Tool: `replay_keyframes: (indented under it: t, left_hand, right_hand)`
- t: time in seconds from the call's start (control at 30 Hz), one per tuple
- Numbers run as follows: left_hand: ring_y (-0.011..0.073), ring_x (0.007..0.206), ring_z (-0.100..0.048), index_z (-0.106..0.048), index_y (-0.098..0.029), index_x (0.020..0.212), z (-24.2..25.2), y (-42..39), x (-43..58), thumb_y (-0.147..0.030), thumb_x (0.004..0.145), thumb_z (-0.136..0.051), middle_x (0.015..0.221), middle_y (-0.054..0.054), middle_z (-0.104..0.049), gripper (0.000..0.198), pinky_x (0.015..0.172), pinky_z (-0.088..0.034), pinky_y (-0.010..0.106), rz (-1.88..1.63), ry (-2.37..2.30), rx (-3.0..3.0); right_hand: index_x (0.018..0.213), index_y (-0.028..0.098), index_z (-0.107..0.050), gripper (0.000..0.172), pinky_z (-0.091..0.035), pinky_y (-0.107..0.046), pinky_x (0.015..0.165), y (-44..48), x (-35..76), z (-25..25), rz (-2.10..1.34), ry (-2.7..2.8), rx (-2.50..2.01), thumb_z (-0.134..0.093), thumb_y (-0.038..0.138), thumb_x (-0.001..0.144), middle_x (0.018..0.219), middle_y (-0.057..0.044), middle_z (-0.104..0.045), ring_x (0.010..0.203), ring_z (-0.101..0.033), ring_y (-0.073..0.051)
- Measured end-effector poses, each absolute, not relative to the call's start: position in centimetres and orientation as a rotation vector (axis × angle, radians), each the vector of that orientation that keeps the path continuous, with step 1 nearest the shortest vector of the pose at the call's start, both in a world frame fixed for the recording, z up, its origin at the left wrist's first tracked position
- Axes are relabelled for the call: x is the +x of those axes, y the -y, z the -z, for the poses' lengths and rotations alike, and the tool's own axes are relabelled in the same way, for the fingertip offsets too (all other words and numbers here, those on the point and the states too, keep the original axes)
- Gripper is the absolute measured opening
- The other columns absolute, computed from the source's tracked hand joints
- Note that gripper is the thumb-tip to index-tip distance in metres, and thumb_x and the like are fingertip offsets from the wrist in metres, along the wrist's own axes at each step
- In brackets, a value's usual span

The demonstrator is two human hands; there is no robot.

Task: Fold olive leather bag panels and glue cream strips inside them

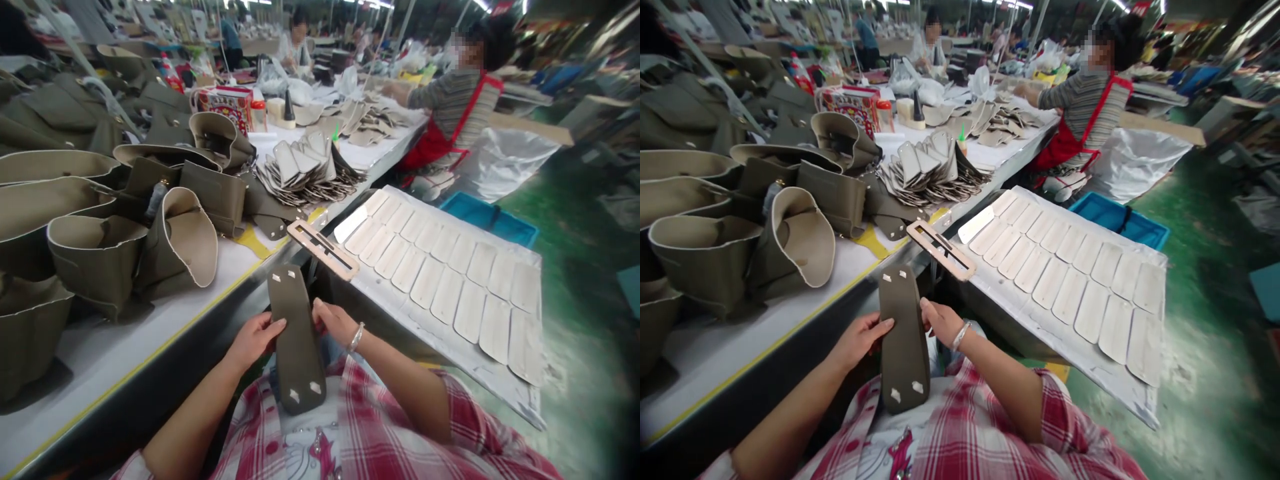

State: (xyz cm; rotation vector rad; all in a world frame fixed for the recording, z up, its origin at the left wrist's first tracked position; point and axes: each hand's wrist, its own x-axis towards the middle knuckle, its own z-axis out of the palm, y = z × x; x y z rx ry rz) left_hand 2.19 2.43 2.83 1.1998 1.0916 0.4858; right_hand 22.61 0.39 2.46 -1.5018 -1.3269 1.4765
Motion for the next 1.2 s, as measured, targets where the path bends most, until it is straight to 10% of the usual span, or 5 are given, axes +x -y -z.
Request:
replay_keyframes:
  t: [0.2, 0.8, 1.2]
  left_hand:
    - [0.0063, 0.039, -0.039, -0.051, -0.014, 0.069, -1.7, -2.6, 1.7, -0.048, 0.076, -0.057, 0.048, -0.005, -0.046, 0.035, 0.037, -0.028, 0.017, -0.493, -1.081, 1.203]
    - [0.0128, 0.059, -0.051, -0.058, -0.012, 0.077, 0.0, -1.5, 2.9, -0.05, 0.076, -0.055, 0.066, 0.002, -0.058, 0.038, 0.052, -0.04, 0.021, -0.672, -1.324, 1.339]
    - [0.0105, 0.033, -0.041, -0.05, -0.016, 0.075, -0.4, -2.9, 2.5, -0.059, 0.081, -0.041, 0.046, -0.004, -0.046, 0.044, 0.032, -0.028, 0.021, -0.52, -1.23, 1.239]
  right_hand:
    - [0.065, 0.017, -0.049, 0.042, -0.037, -0.025, 0.056, -0.8, 20.9, -1.1, -1.158, 1.748, -1.684, -0.045, 0.056, 0.081, 0.061, -0.001, -0.052, 0.059, -0.049, -0.013]
    - [0.083, 0.011, -0.059, 0.05, -0.047, -0.025, 0.058, -1.4, 20.1, 0.4, -1.805, 1.197, -1.183, -0.053, 0.06, 0.074, 0.071, -0.003, -0.061, 0.061, -0.056, -0.013]
    - [0.092, 0.009, -0.062, 0.051, -0.05, -0.032, 0.071, -1.3, 19.5, 1.2, -1.971, 0.965, -1.059, -0.062, 0.055, 0.071, 0.083, -0.009, -0.067, 0.071, -0.063, -0.017]
